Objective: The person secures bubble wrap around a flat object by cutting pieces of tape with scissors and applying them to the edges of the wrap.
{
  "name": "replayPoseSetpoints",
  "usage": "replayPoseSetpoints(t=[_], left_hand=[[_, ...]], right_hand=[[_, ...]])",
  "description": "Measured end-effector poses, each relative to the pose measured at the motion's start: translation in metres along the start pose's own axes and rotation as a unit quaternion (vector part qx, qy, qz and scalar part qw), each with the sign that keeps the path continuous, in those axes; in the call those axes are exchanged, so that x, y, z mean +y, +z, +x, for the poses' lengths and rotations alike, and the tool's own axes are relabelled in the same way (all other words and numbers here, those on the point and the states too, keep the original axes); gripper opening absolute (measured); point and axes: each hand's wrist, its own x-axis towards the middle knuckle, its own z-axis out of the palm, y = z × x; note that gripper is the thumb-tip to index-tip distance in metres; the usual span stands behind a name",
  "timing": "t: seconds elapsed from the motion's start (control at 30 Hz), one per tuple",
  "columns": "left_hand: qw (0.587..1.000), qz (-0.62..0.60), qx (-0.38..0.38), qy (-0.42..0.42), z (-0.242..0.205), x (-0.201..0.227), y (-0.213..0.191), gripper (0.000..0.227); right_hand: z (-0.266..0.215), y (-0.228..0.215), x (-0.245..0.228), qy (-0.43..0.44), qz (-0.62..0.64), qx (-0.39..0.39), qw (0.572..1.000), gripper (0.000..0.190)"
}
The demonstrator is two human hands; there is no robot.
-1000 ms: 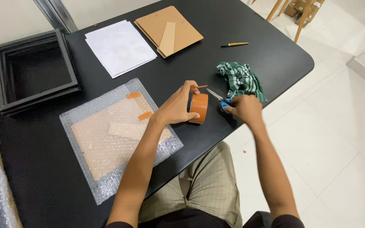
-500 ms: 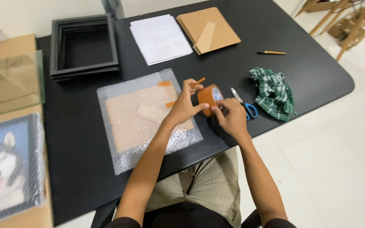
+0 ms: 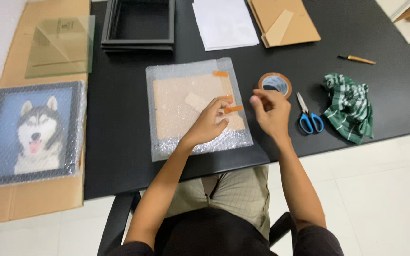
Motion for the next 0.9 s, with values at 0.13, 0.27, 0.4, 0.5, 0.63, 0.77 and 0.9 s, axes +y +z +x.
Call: replayPoseSetpoints(t=[0.13,0.27,0.4,0.5,0.63,0.77,0.9], left_hand=[[0.999,0.033,-0.021,0.035,-0.011,-0.002,0.003,0.035],[0.998,0.027,-0.035,0.035,-0.016,0.013,0.006,0.042],[0.997,0.061,-0.033,0.023,-0.021,0.049,-0.003,0.078],[0.931,0.330,-0.097,0.120,-0.004,0.015,-0.006,0.080],[0.883,0.406,-0.184,0.148,0.028,-0.014,-0.005,0.032],[0.887,0.367,-0.236,0.154,0.048,-0.033,-0.008,0.016],[0.920,0.274,-0.246,0.133,0.051,-0.024,-0.019,0.008]], right_hand=[[-0.017,0.010,-0.018,0.059,0.140,-0.103,0.983,0.017],[-0.023,0.007,-0.027,0.082,0.105,-0.081,0.988,0.006],[-0.034,-0.003,-0.009,0.111,0.109,0.026,0.988,0.005],[-0.039,-0.016,-0.025,0.154,0.169,0.031,0.973,0.002],[-0.056,-0.007,-0.002,0.213,0.193,-0.011,0.958,0.005],[-0.061,0.004,-0.009,0.273,0.245,-0.036,0.930,0.020],[-0.060,0.009,-0.009,0.263,0.253,-0.094,0.926,0.037]])
